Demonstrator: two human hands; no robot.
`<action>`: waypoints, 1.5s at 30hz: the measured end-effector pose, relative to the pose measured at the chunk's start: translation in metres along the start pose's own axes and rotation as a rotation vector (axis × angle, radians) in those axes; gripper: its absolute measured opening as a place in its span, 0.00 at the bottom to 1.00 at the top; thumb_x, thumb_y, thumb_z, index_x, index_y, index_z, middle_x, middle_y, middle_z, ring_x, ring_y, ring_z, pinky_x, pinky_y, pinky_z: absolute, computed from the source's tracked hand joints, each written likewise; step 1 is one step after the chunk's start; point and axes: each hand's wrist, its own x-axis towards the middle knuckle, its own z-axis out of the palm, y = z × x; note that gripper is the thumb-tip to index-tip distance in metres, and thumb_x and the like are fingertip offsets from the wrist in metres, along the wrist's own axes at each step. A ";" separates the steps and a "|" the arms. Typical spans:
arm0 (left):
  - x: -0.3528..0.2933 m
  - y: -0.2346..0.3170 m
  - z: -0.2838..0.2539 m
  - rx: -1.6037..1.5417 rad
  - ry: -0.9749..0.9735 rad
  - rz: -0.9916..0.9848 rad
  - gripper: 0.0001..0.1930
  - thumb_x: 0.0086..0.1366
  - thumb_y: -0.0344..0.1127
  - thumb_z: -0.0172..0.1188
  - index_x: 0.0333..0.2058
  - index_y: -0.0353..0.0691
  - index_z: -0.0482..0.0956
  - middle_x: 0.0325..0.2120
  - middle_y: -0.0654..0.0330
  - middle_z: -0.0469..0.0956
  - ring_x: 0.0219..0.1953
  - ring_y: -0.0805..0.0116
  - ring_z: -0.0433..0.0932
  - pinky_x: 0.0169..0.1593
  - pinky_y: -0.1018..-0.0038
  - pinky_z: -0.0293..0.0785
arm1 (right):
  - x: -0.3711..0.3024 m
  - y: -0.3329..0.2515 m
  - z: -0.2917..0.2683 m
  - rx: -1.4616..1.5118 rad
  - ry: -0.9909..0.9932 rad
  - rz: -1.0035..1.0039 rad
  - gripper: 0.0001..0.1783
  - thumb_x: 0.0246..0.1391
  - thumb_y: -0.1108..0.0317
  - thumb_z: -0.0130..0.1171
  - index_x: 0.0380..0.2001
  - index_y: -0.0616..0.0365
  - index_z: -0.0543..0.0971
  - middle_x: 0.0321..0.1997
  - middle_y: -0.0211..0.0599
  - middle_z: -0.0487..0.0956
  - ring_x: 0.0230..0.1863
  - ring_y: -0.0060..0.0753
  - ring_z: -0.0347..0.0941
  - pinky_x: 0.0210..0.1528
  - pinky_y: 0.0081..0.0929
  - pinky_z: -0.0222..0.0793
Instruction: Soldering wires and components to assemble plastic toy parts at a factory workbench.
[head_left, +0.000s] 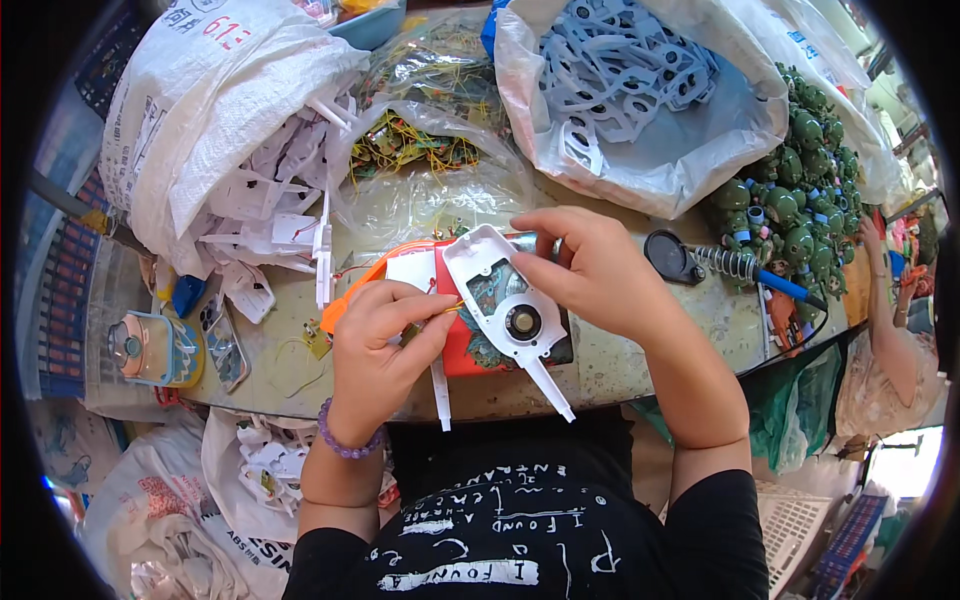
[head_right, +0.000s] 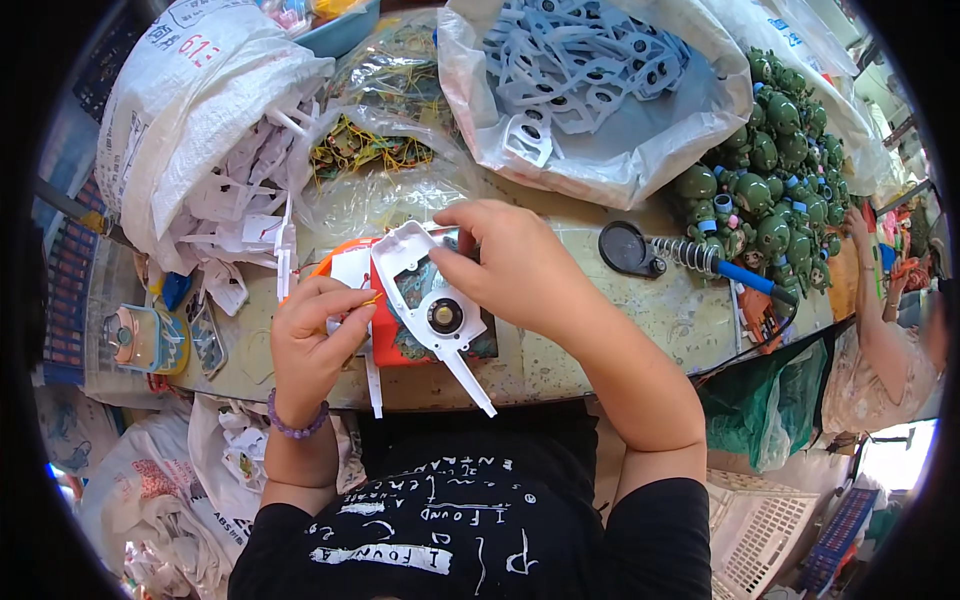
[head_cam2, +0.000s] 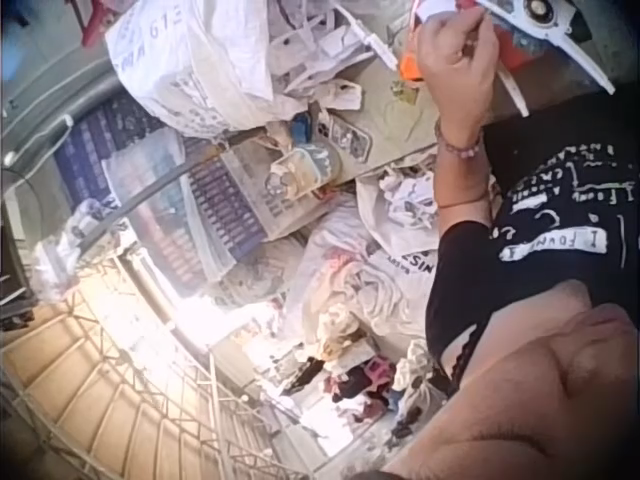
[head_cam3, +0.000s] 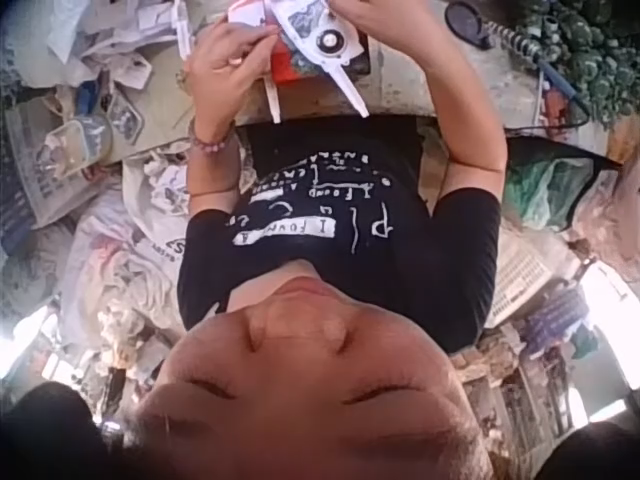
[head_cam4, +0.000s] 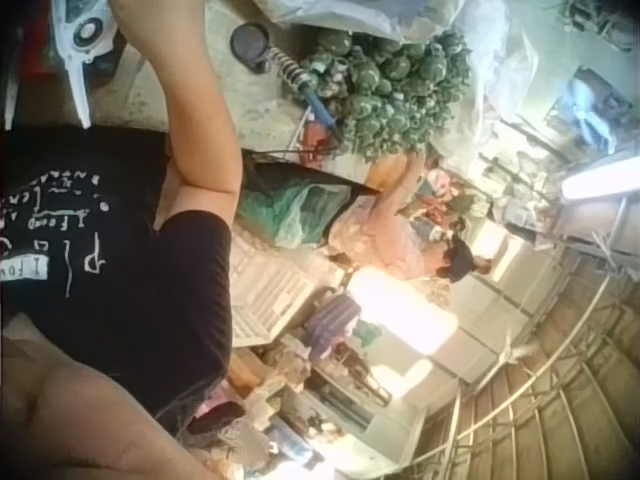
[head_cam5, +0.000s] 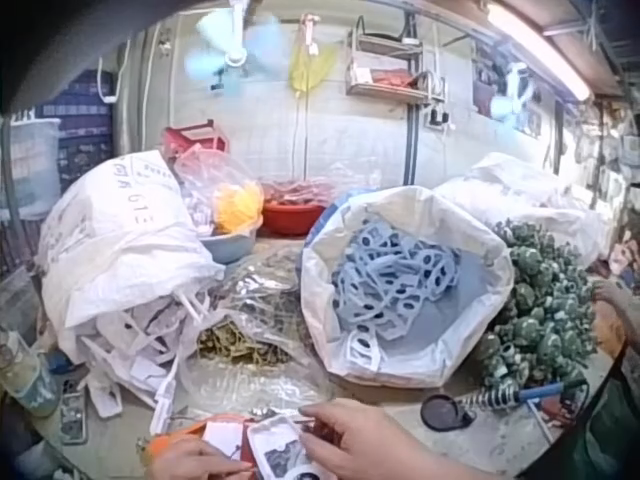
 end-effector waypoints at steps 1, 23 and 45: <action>-0.001 0.000 0.000 -0.022 0.000 -0.015 0.07 0.52 0.23 0.65 0.32 0.37 0.84 0.25 0.62 0.77 0.29 0.72 0.74 0.31 0.77 0.67 | -0.003 -0.002 0.000 0.002 -0.003 0.002 0.17 0.52 0.67 0.61 0.44 0.63 0.79 0.28 0.33 0.76 0.24 0.21 0.69 0.27 0.19 0.65; 0.002 0.008 -0.004 0.108 -0.132 0.095 0.08 0.49 0.22 0.65 0.30 0.35 0.83 0.28 0.60 0.77 0.31 0.67 0.75 0.36 0.75 0.70 | -0.029 -0.003 -0.003 -0.650 0.024 -0.531 0.08 0.38 0.70 0.58 0.27 0.55 0.77 0.32 0.30 0.74 0.36 0.34 0.71 0.37 0.31 0.65; 0.015 0.017 0.015 0.120 -0.103 0.103 0.06 0.48 0.22 0.63 0.28 0.34 0.81 0.34 0.56 0.81 0.46 0.54 0.79 0.51 0.62 0.72 | -0.139 0.095 -0.026 0.581 1.313 0.076 0.12 0.59 0.76 0.51 0.46 0.61 0.66 0.27 0.27 0.64 0.24 0.16 0.59 0.22 0.15 0.54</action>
